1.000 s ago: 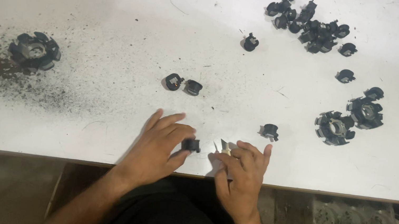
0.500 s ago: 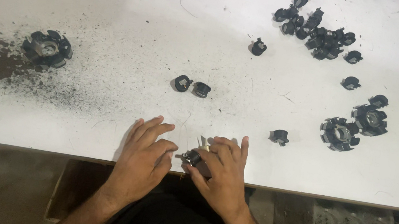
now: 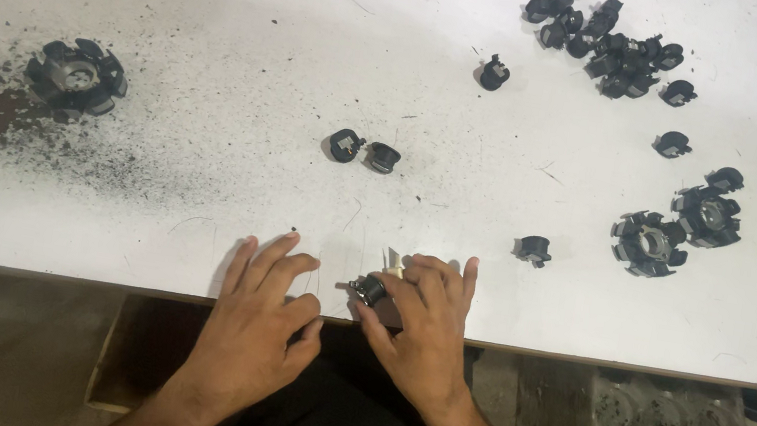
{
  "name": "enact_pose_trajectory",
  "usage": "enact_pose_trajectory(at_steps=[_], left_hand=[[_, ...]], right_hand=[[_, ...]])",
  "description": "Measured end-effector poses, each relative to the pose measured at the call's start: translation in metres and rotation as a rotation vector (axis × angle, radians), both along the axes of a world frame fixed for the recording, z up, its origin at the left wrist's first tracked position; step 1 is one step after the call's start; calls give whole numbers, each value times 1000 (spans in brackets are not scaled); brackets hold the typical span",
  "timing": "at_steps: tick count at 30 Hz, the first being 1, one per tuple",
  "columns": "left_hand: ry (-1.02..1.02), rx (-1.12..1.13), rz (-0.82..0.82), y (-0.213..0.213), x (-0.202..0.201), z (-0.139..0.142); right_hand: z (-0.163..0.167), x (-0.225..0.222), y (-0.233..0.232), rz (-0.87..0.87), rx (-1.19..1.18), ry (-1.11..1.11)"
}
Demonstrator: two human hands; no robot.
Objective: The person sits at a white workbench and assembles small black plastic shoe components, snapping small clip pieces onto larger toothed sole-plate parts one at a time by hand, using a small hand tool to help press the clips into place, and setting finished assemblies aside on the table.
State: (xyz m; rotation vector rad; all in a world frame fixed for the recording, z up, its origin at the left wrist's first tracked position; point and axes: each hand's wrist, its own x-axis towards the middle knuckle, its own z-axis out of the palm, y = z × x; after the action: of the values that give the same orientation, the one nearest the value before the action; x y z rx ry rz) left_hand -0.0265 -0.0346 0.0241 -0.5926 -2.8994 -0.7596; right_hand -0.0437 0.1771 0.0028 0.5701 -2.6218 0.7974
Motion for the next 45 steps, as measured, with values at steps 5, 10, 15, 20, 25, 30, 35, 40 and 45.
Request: enact_pose_trajectory(at_steps=[5, 10, 15, 20, 25, 30, 35, 40, 45], left_hand=[[190, 138, 70, -3, 7, 4], [159, 167, 64, 26, 4, -13], [285, 201, 112, 37, 1, -31], [352, 209, 122, 34, 6, -39], [480, 205, 42, 32, 2, -47], [521, 132, -21, 26, -3, -51], [590, 138, -61, 26, -2, -50], [538, 195, 10, 27, -6, -51], [424, 212, 58, 26, -4, -52]], right_hand=[[-7, 9, 14, 30, -117, 105], [-27, 22, 20, 107, -345, 174], [-34, 25, 16, 162, -266, 102], [-33, 21, 9, 161, -252, 109], [-32, 20, 6, 153, -242, 84], [-31, 18, 5, 150, -268, 92], [-29, 19, 5, 149, -267, 88], [-30, 19, 4, 149, -257, 98], [-36, 20, 4, 138, -258, 136]])
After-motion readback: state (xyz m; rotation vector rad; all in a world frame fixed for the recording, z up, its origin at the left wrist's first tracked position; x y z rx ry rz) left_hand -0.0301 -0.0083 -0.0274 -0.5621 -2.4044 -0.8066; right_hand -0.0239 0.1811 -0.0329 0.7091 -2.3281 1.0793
